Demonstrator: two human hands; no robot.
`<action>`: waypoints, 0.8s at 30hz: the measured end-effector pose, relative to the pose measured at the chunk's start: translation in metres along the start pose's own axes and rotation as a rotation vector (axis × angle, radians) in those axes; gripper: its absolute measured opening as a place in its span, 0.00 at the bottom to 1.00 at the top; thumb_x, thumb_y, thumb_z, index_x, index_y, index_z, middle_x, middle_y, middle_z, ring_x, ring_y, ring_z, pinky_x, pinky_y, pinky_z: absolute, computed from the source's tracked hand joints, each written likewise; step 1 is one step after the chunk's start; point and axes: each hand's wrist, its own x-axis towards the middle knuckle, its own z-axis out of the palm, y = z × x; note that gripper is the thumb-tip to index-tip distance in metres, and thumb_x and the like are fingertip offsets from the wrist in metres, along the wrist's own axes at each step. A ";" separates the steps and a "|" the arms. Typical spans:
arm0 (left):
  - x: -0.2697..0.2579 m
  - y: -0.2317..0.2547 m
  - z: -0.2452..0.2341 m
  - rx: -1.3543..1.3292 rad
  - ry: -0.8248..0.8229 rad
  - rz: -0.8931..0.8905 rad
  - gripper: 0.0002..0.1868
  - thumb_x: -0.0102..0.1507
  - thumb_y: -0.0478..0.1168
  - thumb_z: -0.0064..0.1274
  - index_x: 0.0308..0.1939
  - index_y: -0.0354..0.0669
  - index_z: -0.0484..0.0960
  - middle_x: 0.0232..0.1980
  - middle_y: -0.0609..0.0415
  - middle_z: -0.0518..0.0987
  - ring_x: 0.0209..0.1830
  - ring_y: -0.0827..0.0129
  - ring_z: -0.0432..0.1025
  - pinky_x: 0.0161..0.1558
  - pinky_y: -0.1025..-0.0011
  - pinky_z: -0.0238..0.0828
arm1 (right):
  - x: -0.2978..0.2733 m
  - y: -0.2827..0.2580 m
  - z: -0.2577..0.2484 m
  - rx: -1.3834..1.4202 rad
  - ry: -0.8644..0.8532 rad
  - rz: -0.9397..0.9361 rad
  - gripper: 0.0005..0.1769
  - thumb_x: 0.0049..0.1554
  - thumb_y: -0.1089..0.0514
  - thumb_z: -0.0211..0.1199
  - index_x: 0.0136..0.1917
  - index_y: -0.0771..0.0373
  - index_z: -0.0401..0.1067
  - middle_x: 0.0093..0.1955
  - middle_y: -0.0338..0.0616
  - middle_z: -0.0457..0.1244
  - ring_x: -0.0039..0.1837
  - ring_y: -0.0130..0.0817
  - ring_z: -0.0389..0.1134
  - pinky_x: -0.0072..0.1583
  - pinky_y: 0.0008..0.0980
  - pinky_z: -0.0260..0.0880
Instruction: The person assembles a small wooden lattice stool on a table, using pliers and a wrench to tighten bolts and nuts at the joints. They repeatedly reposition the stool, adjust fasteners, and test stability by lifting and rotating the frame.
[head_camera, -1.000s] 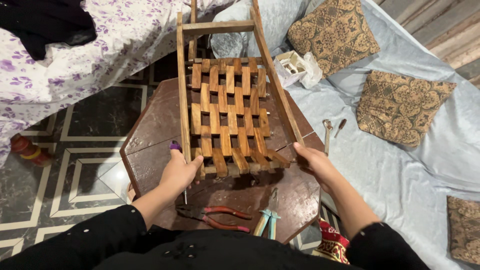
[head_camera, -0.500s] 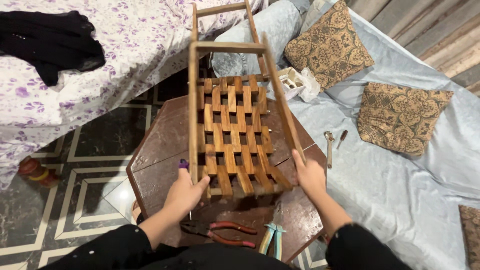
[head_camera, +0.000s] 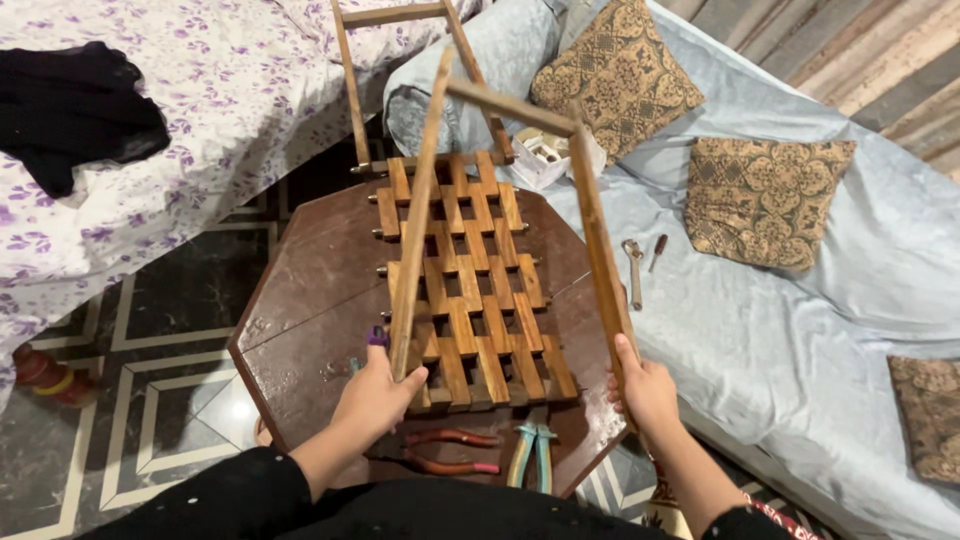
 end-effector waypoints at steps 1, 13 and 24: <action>0.001 -0.004 0.000 -0.029 -0.002 0.004 0.29 0.65 0.54 0.54 0.56 0.36 0.60 0.30 0.43 0.80 0.23 0.59 0.77 0.27 0.63 0.75 | 0.006 0.001 -0.001 -0.008 -0.013 0.002 0.34 0.60 0.34 0.59 0.42 0.72 0.74 0.30 0.47 0.62 0.29 0.34 0.64 0.32 0.32 0.64; 0.014 -0.020 -0.005 -0.452 -0.059 0.025 0.38 0.64 0.46 0.55 0.70 0.56 0.47 0.32 0.50 0.77 0.17 0.68 0.68 0.15 0.69 0.65 | 0.061 0.019 0.029 -0.021 -0.218 0.020 0.36 0.59 0.31 0.59 0.50 0.71 0.75 0.43 0.54 0.68 0.39 0.41 0.68 0.40 0.35 0.70; 0.000 -0.030 -0.005 -0.511 -0.032 -0.064 0.39 0.64 0.45 0.54 0.71 0.60 0.44 0.32 0.51 0.77 0.19 0.69 0.69 0.16 0.71 0.61 | 0.064 -0.035 0.039 0.037 -0.399 0.105 0.32 0.58 0.32 0.59 0.48 0.67 0.67 0.47 0.61 0.70 0.47 0.45 0.74 0.47 0.37 0.74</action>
